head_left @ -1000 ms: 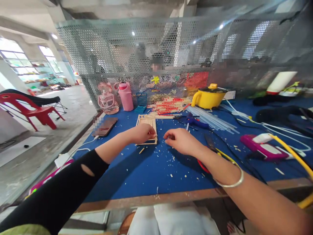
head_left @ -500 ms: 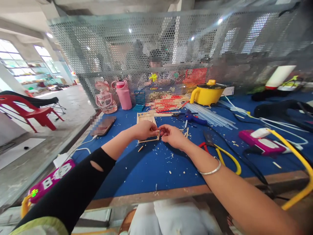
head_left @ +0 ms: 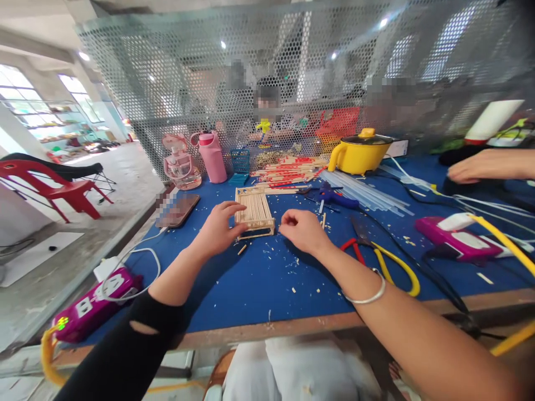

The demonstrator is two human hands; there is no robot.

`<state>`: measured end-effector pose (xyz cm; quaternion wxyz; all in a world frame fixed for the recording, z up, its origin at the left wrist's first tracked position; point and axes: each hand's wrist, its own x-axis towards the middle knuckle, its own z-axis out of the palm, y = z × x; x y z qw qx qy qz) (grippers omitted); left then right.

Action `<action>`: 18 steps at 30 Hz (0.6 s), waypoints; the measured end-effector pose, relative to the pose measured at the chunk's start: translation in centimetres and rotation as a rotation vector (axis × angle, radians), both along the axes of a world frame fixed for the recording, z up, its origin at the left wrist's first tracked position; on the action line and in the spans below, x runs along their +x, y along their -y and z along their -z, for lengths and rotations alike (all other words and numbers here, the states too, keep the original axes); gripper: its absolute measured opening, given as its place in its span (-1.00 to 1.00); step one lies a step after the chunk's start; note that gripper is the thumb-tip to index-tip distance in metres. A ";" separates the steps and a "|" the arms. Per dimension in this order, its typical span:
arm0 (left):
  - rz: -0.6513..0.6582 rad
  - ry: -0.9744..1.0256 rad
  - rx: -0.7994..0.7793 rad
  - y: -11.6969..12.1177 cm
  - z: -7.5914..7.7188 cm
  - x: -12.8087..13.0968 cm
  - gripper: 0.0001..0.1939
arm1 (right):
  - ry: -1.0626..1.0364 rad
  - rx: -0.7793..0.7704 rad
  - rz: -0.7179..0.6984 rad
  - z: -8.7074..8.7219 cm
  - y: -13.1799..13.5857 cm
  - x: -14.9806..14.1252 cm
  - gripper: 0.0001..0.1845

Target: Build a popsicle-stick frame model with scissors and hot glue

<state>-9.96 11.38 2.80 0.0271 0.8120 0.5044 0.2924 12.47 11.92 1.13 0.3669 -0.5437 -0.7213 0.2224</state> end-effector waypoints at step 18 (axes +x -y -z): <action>0.028 0.324 0.029 -0.3 1.6 2.5 -0.80 | -0.088 0.158 0.148 0.1 0.3 -1.1 -0.86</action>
